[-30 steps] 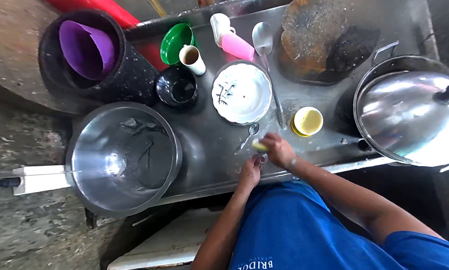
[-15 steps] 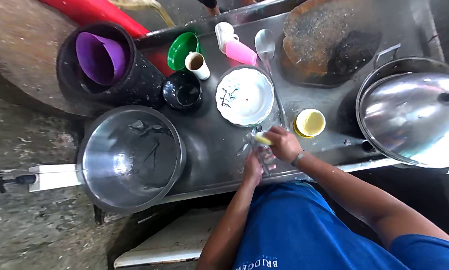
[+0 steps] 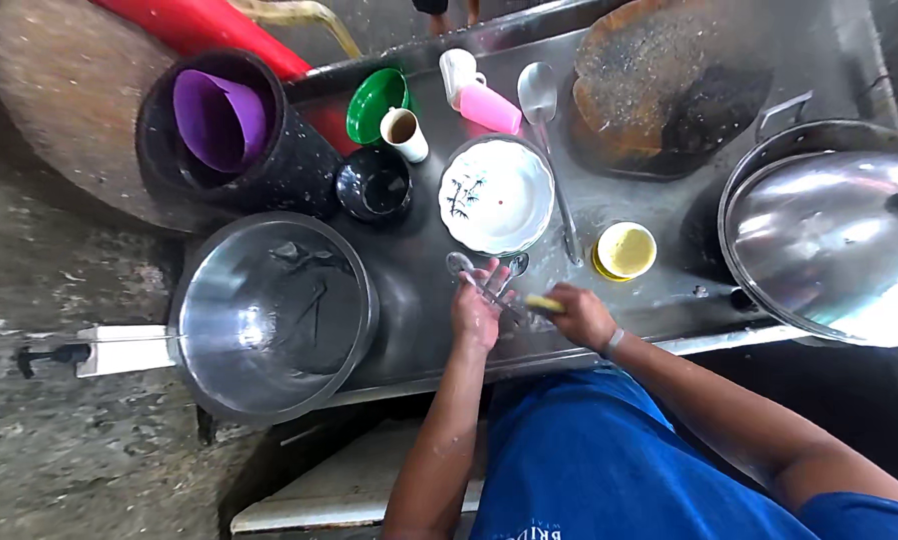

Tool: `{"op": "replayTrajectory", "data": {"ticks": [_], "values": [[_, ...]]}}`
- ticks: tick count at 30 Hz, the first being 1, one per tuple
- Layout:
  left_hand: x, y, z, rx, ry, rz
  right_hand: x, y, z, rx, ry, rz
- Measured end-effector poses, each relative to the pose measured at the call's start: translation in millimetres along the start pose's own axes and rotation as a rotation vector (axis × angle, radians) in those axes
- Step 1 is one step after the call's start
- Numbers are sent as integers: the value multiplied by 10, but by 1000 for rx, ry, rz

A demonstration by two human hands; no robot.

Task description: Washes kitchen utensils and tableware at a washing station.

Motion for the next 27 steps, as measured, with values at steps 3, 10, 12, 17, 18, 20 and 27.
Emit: {"op": "replayTrajectory", "data": {"ticks": [3, 10, 12, 17, 18, 20, 27], "values": [[-4, -247, 64, -60, -25, -28, -354, 29, 214, -541, -31, -62], [-51, 783, -1106, 239, -430, -259, -268, -227, 57, -683, -38, 308], [-31, 910, -1246, 270, -540, -311, -201, -220, -248, -716, -134, 197], [-366, 430, -152, -942, -67, -198, -30, -186, -824, -653, -400, -9], [-467, 371, 101, -1212, -4, -121, -1, -179, -850, -632, -430, -1], [-615, 326, 433, -1525, 100, -46, 30, -174, -885, -589, -444, 26], [-704, 321, 597, -1794, 313, 157, 76, -274, -996, -532, -454, 40]]}}
Point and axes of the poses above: each hand's wrist, its own x-axis away from the middle knuckle, its own y-axis out of the back of the hand, z = x × y, the point moved 4 cm from there along -x, towards the middle knuckle, and after that the axes turned 12 degrees about z, right-handed, at the moved point
